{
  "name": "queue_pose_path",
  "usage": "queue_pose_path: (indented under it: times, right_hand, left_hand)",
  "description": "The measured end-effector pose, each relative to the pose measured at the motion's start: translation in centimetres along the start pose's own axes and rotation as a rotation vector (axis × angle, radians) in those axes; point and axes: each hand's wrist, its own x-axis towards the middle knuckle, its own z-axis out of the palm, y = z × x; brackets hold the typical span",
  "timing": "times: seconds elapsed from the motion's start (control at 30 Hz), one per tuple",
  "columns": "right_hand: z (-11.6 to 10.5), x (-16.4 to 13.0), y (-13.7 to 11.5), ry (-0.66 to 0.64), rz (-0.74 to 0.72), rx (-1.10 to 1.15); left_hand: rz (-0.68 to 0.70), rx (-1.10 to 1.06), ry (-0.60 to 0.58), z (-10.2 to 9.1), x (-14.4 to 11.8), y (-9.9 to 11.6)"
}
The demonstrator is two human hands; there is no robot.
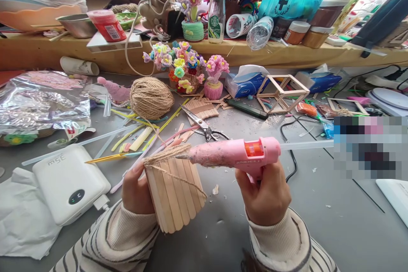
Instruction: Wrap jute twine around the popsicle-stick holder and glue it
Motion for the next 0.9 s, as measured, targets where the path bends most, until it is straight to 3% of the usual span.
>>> queue_pose_path:
  times: [0.9]
  right_hand:
    - [0.09, 0.00, 0.24, -0.010, -0.030, -0.021]
  left_hand:
    - [0.004, -0.005, 0.017, 0.30, -0.23, 0.16]
